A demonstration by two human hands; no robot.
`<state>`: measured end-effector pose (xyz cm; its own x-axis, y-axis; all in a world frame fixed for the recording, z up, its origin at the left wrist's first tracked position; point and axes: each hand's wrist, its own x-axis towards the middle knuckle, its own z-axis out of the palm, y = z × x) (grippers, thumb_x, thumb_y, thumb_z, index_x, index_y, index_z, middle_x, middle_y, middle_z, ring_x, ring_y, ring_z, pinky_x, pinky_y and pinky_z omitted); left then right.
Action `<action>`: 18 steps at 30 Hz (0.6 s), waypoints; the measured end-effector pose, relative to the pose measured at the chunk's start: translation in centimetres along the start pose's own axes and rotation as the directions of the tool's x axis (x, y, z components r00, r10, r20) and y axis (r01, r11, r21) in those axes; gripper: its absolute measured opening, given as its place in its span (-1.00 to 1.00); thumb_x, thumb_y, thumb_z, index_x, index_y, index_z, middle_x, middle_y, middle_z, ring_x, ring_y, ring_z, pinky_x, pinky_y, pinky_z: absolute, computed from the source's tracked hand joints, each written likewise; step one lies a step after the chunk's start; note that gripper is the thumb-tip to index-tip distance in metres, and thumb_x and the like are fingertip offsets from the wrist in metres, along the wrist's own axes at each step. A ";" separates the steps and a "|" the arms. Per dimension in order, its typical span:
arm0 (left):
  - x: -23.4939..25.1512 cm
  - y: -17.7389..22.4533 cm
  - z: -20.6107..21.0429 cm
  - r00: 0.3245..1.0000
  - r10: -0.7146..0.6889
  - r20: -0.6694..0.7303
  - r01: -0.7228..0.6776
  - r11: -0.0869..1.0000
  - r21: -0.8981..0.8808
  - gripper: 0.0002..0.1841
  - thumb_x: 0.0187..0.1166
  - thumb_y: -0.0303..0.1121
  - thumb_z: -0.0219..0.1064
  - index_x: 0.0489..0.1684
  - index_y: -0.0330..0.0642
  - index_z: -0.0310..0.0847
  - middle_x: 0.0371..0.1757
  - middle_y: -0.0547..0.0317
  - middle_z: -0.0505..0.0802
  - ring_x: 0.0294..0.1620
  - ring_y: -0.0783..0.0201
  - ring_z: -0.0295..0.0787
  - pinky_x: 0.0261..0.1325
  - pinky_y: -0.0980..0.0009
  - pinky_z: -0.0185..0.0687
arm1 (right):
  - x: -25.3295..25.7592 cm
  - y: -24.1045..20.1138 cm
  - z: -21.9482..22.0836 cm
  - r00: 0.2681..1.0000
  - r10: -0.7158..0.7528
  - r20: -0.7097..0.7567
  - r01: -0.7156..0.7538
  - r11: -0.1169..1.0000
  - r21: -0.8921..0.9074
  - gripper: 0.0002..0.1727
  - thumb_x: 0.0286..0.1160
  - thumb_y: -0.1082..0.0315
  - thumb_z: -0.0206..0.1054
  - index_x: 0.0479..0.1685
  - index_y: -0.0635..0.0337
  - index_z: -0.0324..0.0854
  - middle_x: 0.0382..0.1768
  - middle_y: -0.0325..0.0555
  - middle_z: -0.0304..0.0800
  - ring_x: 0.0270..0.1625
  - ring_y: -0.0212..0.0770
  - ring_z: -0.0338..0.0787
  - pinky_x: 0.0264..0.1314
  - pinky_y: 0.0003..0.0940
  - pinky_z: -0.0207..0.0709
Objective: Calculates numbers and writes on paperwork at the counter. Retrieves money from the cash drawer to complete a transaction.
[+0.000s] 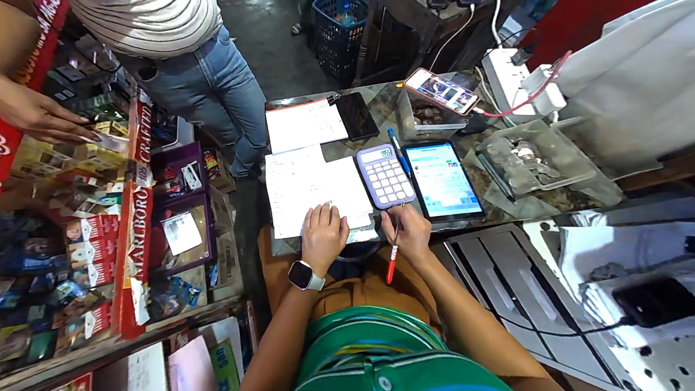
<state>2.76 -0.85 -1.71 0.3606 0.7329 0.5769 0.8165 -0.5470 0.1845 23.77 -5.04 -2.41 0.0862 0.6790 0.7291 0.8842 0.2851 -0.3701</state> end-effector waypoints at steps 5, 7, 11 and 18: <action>0.5 0.0 -0.4 0.982 -0.085 0.170 0.084 0.996 0.012 -0.42 0.67 0.00 0.11 0.28 -0.36 0.74 0.39 -0.25 0.78 0.47 -0.26 0.68 0.59 -0.20 0.39 | 0.0 -0.1 0.0 1.000 0.002 0.002 -0.002 1.000 -0.004 -0.70 0.56 0.24 0.28 -0.38 0.30 0.73 -0.55 0.01 0.68 -0.53 -0.17 0.66 -0.51 -0.38 0.50; 0.7 0.0 -0.5 0.967 -0.103 0.231 0.105 0.994 0.005 -0.39 0.68 0.01 0.09 0.38 -0.38 0.67 0.48 -0.27 0.71 0.56 -0.28 0.59 0.63 -0.19 0.35 | 0.0 -0.1 -0.1 1.000 0.002 0.007 -0.002 1.000 -0.002 -0.71 0.55 0.25 0.28 -0.38 0.31 0.73 -0.54 0.02 0.69 -0.53 -0.15 0.67 -0.50 -0.37 0.50; 0.9 0.0 -0.6 0.956 -0.113 0.269 0.117 0.993 0.000 -0.38 0.69 0.02 0.08 0.44 -0.36 0.63 0.52 -0.25 0.68 0.60 -0.27 0.55 0.65 -0.18 0.32 | 0.0 0.0 -0.1 1.000 -0.003 0.025 0.003 1.000 -0.010 -0.70 0.56 0.23 0.27 -0.36 0.31 0.73 -0.55 0.03 0.68 -0.55 -0.14 0.66 -0.53 -0.35 0.49; 2.4 -0.1 -1.4 0.913 -0.122 0.390 0.138 0.990 -0.013 -0.32 0.62 0.19 0.12 0.28 -0.31 0.69 0.70 -0.21 0.50 0.58 -0.23 0.53 0.56 -0.20 0.31 | 0.0 -0.1 -0.5 0.998 0.006 0.066 -0.008 0.999 0.031 -0.63 0.49 0.14 0.30 -0.29 0.36 0.73 -0.53 0.08 0.69 -0.56 -0.10 0.63 -0.52 -0.30 0.48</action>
<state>2.94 0.35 0.72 0.4055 0.8934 0.1934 0.8525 -0.4460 0.2727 23.96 -5.39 -2.09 0.0611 0.7241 0.6870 0.8685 0.3006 -0.3941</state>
